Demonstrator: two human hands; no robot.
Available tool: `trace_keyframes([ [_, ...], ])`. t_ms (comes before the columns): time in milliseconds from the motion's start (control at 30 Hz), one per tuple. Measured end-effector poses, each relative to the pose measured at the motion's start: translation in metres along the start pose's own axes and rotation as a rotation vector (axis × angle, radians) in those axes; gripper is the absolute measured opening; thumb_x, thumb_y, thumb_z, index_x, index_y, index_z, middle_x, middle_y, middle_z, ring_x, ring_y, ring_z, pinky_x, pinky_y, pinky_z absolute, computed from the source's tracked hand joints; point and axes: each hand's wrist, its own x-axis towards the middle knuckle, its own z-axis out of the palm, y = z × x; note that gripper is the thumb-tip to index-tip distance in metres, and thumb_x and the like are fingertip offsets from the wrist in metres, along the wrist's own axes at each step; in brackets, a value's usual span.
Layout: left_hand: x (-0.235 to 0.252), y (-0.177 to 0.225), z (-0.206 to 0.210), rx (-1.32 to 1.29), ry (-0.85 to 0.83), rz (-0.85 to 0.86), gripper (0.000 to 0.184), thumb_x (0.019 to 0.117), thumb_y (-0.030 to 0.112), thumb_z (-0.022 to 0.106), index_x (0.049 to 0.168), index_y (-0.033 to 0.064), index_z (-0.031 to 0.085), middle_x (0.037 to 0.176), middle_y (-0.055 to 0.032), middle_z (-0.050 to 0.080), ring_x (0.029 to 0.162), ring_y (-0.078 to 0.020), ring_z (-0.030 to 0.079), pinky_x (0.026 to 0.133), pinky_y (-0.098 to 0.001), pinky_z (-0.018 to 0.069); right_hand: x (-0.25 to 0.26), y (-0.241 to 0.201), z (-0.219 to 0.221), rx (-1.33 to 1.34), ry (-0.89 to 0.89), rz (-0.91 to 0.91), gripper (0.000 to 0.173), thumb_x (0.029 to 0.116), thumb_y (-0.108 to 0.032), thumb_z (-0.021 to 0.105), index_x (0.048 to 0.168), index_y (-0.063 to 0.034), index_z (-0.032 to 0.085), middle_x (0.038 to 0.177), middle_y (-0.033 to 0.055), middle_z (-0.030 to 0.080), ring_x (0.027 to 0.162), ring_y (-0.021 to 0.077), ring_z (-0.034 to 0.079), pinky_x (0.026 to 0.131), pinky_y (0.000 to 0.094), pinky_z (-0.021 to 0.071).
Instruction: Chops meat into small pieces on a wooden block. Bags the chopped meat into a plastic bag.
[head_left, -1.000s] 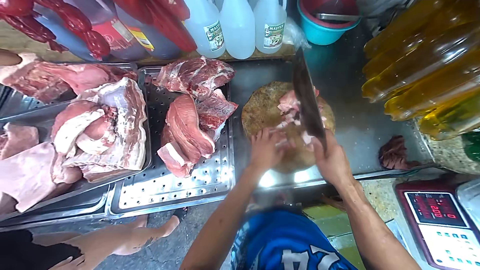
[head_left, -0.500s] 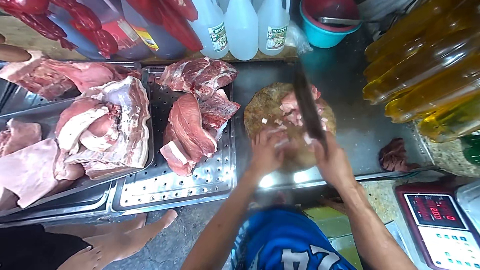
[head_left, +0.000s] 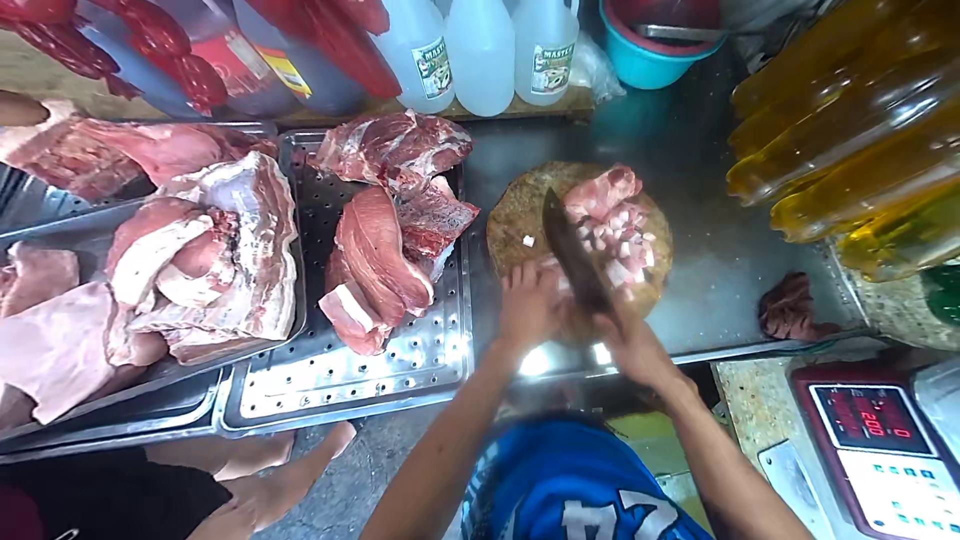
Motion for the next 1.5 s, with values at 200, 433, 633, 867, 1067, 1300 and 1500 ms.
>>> trace_keyframes([
  [200,-0.004,-0.006,0.002,-0.088,0.056,0.035,0.035,0.0912,0.047,0.065,0.115,0.0215,0.070,0.150,-0.0102,0.050,0.135,-0.0336,0.049,0.109,-0.0561,0.0399,0.002,0.005,-0.026,0.125,0.196,-0.026,0.040,0.1086,-0.036,0.046,0.138,-0.0101,0.051,0.072,0.0053,0.061,0.051,0.0181,0.061,0.049,0.0382,0.0572],
  [433,-0.016,-0.017,0.007,-0.176,0.118,0.070,0.029,0.0844,0.037,0.072,0.102,0.0148,0.070,0.145,-0.0169,0.051,0.136,-0.0372,0.047,0.112,-0.0553,0.0407,-0.046,-0.062,-0.032,-0.145,0.612,-0.472,0.040,0.1055,-0.028,0.051,0.129,0.0034,0.057,0.074,0.0020,0.065,0.058,0.0081,0.060,0.055,0.0280,0.0541],
  [633,-0.011,-0.019,0.010,-0.086,0.133,0.098,0.027,0.0831,0.036,0.072,0.101,0.0159,0.069,0.143,-0.0135,0.054,0.135,-0.0362,0.048,0.110,-0.0558,0.0405,-0.012,-0.032,0.031,-0.344,0.038,0.033,0.050,0.1091,-0.040,0.039,0.149,-0.0108,0.045,0.096,0.0151,0.073,0.090,0.0348,0.073,0.082,0.0543,0.0581],
  [867,-0.011,-0.013,0.004,-0.116,0.108,0.052,0.031,0.0893,0.045,0.067,0.103,0.0174,0.070,0.142,-0.0113,0.055,0.135,-0.0338,0.048,0.110,-0.0540,0.0411,0.023,0.030,-0.037,0.334,-0.140,-0.062,0.038,0.1102,-0.032,0.044,0.137,-0.0058,0.048,0.069,0.0038,0.059,0.048,0.0152,0.058,0.046,0.0321,0.0556],
  [1067,0.046,-0.012,-0.039,-0.278,0.008,-0.351,0.060,0.0944,0.031,0.069,0.146,0.0071,0.050,0.137,-0.0199,0.060,0.120,-0.0362,0.063,0.100,-0.0574,0.0523,0.037,0.038,-0.076,0.620,-0.070,-0.033,0.032,0.1130,-0.031,0.034,0.129,-0.0083,0.049,0.070,0.0043,0.058,0.046,0.0154,0.056,0.043,0.0305,0.0544],
  [1300,0.097,0.033,-0.046,-0.334,-0.314,-0.130,0.025,0.0978,0.010,0.065,0.122,0.0107,0.071,0.114,-0.0101,0.073,0.104,-0.0241,0.071,0.095,-0.0484,0.0564,0.031,0.064,-0.074,0.948,-0.133,-0.049,0.031,0.1132,-0.031,0.026,0.130,-0.0114,0.043,0.063,0.0021,0.051,0.042,0.0140,0.053,0.039,0.0284,0.0514],
  [1500,0.029,-0.001,-0.052,-0.152,-0.148,-0.185,0.085,0.0766,0.051,0.085,0.148,0.0179,0.053,0.147,-0.0171,0.051,0.138,-0.0397,0.046,0.110,-0.0615,0.0422,0.047,0.103,-0.081,0.977,-0.230,-0.026,0.035,0.1128,-0.036,0.024,0.120,-0.0118,0.047,0.065,0.0020,0.052,0.043,0.0129,0.052,0.039,0.0260,0.0505],
])
